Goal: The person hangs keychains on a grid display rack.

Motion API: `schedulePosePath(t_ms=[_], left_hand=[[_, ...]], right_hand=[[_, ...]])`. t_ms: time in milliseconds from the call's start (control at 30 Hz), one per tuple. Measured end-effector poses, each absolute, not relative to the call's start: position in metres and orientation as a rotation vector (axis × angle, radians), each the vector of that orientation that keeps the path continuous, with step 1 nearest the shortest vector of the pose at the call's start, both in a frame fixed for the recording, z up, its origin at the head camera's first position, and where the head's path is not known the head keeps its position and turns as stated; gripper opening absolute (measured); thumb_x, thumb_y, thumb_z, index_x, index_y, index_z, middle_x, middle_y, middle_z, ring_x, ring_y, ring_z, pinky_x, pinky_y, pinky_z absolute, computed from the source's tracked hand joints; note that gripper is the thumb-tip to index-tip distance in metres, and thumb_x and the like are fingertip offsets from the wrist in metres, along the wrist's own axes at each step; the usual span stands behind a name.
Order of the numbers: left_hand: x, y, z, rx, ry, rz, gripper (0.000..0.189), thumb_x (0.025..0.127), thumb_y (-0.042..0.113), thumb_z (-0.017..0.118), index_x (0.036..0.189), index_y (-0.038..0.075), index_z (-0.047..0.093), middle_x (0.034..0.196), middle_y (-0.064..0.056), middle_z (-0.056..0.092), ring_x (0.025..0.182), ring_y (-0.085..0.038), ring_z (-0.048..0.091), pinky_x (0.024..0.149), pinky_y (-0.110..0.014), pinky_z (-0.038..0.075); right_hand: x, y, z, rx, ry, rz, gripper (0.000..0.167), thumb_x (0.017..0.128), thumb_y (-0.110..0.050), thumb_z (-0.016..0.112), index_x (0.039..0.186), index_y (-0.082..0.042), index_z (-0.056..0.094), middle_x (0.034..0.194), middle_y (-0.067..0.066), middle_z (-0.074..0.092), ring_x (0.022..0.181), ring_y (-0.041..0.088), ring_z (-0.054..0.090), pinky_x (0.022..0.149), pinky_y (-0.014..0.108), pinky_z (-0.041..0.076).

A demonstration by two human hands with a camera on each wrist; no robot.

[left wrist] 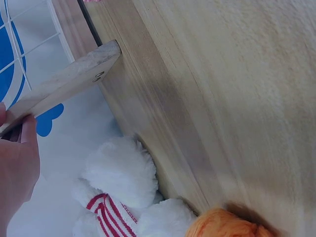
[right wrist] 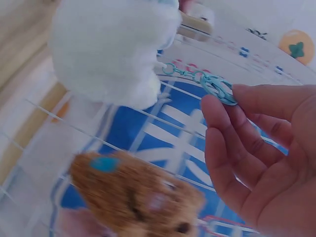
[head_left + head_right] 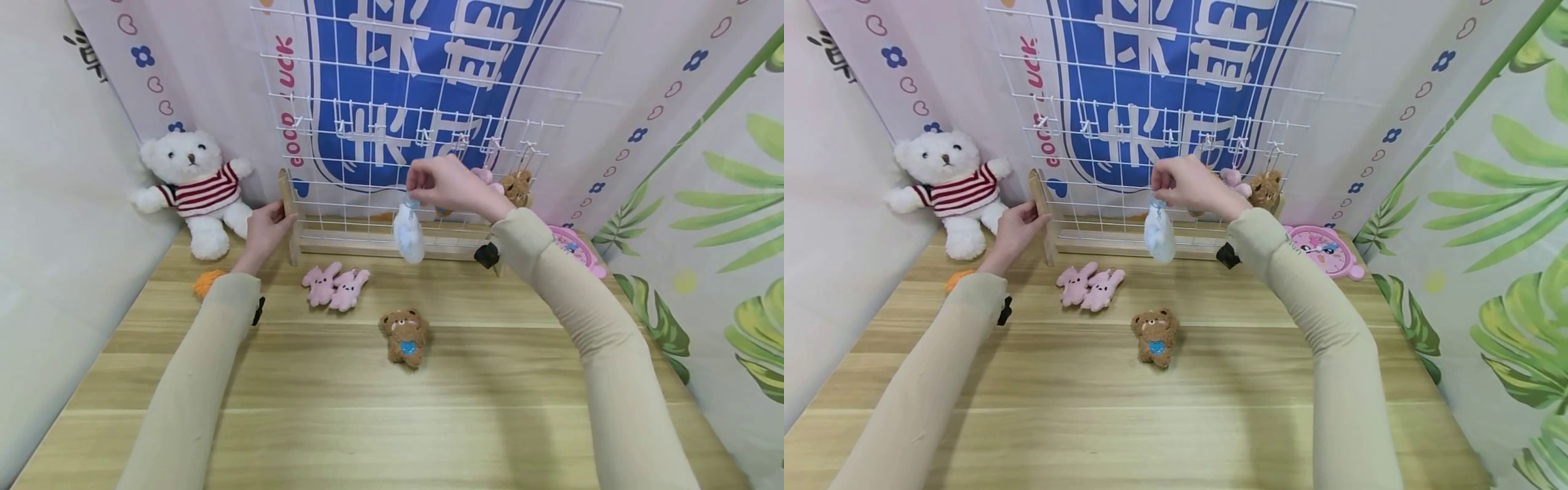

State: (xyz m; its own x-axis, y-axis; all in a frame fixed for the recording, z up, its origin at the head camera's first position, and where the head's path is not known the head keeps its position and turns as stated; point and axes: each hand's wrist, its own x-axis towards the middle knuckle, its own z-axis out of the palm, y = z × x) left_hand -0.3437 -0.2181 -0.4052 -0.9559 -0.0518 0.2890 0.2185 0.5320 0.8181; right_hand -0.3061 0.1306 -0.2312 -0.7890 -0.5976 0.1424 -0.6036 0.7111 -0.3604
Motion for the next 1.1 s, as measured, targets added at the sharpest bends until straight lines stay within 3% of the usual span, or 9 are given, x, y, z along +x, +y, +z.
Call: schedulePosePath(t_ms=[267,500,900,1100], left_hand=[[-0.343,-0.219,-0.404,-0.146,-2.483,-1.402,0.042,0.097,0.01,0.061,0.137,-0.004,0.055,0.134,-0.026,0.059,0.127,-0.035,0.059,0.107,-0.045,0.05],[-0.343,-0.219,-0.405,-0.158,-2.49,-1.385,0.041,0.098,0.012,0.061,0.136,-0.003,0.057,0.133,-0.026,0.06,0.127,-0.035,0.059,0.106,-0.046,0.05],[-0.344,-0.219,-0.405,-0.156,-2.498,-1.393,0.039,0.098,0.011,0.061,0.133,-0.005,0.058,0.132,-0.027,0.06,0.127,-0.036,0.059,0.106,-0.046,0.05],[-0.343,-0.218,-0.404,-0.14,-2.502,-1.381,0.039,0.098,0.011,0.06,0.134,-0.005,0.058,0.132,-0.027,0.06,0.127,-0.035,0.059,0.106,-0.046,0.05]], right_hand=[[-0.303,0.124,-0.191,0.982,-2.855,0.534,0.008,0.097,-0.014,0.063,0.1,-0.007,0.066,0.093,0.009,0.067,0.08,0.021,0.065,0.072,0.027,0.054],[-0.302,0.12,-0.169,0.968,-2.799,0.543,0.008,0.098,-0.014,0.061,0.098,-0.007,0.065,0.092,0.007,0.067,0.08,0.018,0.068,0.068,0.016,0.053],[-0.31,0.122,-0.153,0.904,-2.773,0.527,0.015,0.098,-0.018,0.06,0.104,-0.005,0.065,0.094,0.007,0.066,0.081,0.019,0.067,0.07,0.018,0.05],[-0.315,0.128,-0.151,0.848,-2.77,0.504,0.017,0.097,-0.02,0.06,0.104,-0.006,0.066,0.092,0.005,0.066,0.073,0.009,0.063,0.068,0.018,0.047]])
